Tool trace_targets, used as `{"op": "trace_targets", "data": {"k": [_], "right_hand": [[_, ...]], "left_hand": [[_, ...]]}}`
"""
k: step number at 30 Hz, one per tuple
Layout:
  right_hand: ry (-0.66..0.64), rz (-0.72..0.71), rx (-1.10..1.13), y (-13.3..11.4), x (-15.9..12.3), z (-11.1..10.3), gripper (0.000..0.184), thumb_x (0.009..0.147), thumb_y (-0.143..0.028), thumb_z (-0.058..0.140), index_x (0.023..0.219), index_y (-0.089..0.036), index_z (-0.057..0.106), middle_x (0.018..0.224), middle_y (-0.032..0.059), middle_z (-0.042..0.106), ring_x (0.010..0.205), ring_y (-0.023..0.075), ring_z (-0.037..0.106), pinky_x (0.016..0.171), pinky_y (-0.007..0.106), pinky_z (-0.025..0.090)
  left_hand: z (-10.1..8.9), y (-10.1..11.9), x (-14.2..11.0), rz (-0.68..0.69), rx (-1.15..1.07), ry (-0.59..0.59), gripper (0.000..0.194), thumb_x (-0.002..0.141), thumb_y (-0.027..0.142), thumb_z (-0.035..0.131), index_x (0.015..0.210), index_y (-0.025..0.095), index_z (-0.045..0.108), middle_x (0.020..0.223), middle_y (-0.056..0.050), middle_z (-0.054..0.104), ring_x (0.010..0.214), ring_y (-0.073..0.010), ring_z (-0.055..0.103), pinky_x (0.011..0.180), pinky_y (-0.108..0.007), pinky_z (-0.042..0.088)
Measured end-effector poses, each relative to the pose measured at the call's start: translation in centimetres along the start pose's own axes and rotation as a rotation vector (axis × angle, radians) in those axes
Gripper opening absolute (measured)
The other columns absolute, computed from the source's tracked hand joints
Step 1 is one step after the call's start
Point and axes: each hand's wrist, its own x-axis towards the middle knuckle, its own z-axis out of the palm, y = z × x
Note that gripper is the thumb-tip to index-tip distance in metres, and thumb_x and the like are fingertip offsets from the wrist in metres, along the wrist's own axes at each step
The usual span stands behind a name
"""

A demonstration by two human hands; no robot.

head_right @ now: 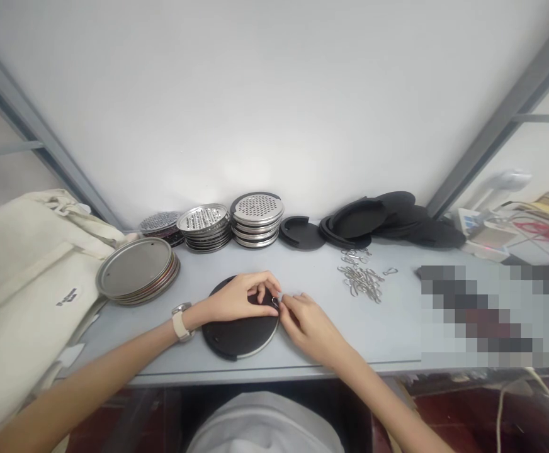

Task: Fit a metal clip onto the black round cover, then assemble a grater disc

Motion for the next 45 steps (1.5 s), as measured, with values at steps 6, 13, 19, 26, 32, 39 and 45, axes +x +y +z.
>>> {"op": "trace_targets", "data": {"k": [6, 13, 19, 26, 32, 39, 45], "right_hand": [[-0.004, -0.002, 0.004, 0.12, -0.02, 0.08, 0.027, 0.098, -0.023, 0.033, 0.074, -0.021, 0.045, 0.066, 0.0002, 0.053, 0.064, 0.0168, 0.048, 0.064, 0.030, 0.037], [0.010, -0.015, 0.004, 0.08, -0.03, 0.01, 0.028, 0.098, -0.023, 0.033, 0.076, -0.020, 0.049, 0.066, 0.0011, 0.056, 0.063, 0.0170, 0.048, 0.064, 0.031, 0.038], [0.005, -0.012, -0.006, 0.20, 0.06, 0.14, 0.028, 0.099, -0.024, 0.032, 0.077, -0.020, 0.049, 0.068, 0.0016, 0.056, 0.064, 0.0173, 0.049, 0.065, 0.031, 0.039], [0.001, -0.006, -0.005, 0.21, -0.06, 0.11, 0.030, 0.100, -0.026, 0.030, 0.075, -0.021, 0.047, 0.068, 0.0016, 0.055, 0.066, 0.0180, 0.048, 0.066, 0.031, 0.038], [-0.008, 0.000, -0.003, 0.20, -0.14, 0.09, 0.031, 0.100, -0.027, 0.029, 0.075, -0.021, 0.046, 0.068, 0.0014, 0.054, 0.067, 0.0184, 0.049, 0.066, 0.031, 0.038], [-0.014, 0.001, -0.009, 0.14, -0.14, 0.01, 0.031, 0.100, -0.026, 0.028, 0.072, -0.022, 0.043, 0.066, 0.0009, 0.052, 0.066, 0.0180, 0.048, 0.066, 0.032, 0.038], [-0.007, -0.007, -0.016, 0.06, -0.05, -0.03, 0.031, 0.100, -0.025, 0.030, 0.073, -0.021, 0.045, 0.067, 0.0014, 0.054, 0.066, 0.0181, 0.048, 0.065, 0.032, 0.039]], "left_hand": [[-0.12, 0.18, 0.00, 0.044, 0.104, 0.003, 0.026, 0.076, 0.023, 0.069, 0.099, 0.017, 0.061, 0.095, -0.002, 0.065, 0.073, -0.0103, 0.051, 0.070, -0.022, 0.044], [-0.01, -0.03, -0.06, 0.109, 0.145, 0.007, 0.025, 0.076, 0.016, 0.067, 0.100, 0.017, 0.060, 0.095, -0.003, 0.063, 0.077, -0.0111, 0.052, 0.074, -0.023, 0.045], [0.03, -0.05, -0.08, 0.114, 0.173, 0.024, 0.027, 0.076, 0.019, 0.068, 0.100, 0.017, 0.059, 0.096, -0.003, 0.061, 0.077, -0.0112, 0.052, 0.074, -0.024, 0.045], [-0.07, -0.04, -0.07, 0.094, 0.116, 0.010, 0.025, 0.077, 0.024, 0.068, 0.100, 0.016, 0.060, 0.095, -0.002, 0.063, 0.074, -0.0099, 0.051, 0.070, -0.022, 0.045], [-0.01, -0.15, -0.03, 0.068, 0.114, 0.012, 0.022, 0.077, 0.026, 0.070, 0.095, 0.016, 0.063, 0.090, -0.002, 0.065, 0.073, -0.0099, 0.052, 0.069, -0.021, 0.044], [-0.03, -0.12, -0.02, 0.068, 0.113, 0.015, 0.022, 0.077, 0.027, 0.070, 0.095, 0.016, 0.063, 0.088, -0.002, 0.064, 0.075, -0.0103, 0.053, 0.070, -0.022, 0.044], [0.06, -0.08, -0.06, 0.063, 0.141, 0.022, 0.023, 0.077, 0.029, 0.069, 0.094, 0.016, 0.062, 0.089, -0.002, 0.061, 0.077, -0.0117, 0.053, 0.074, -0.025, 0.045]]}}
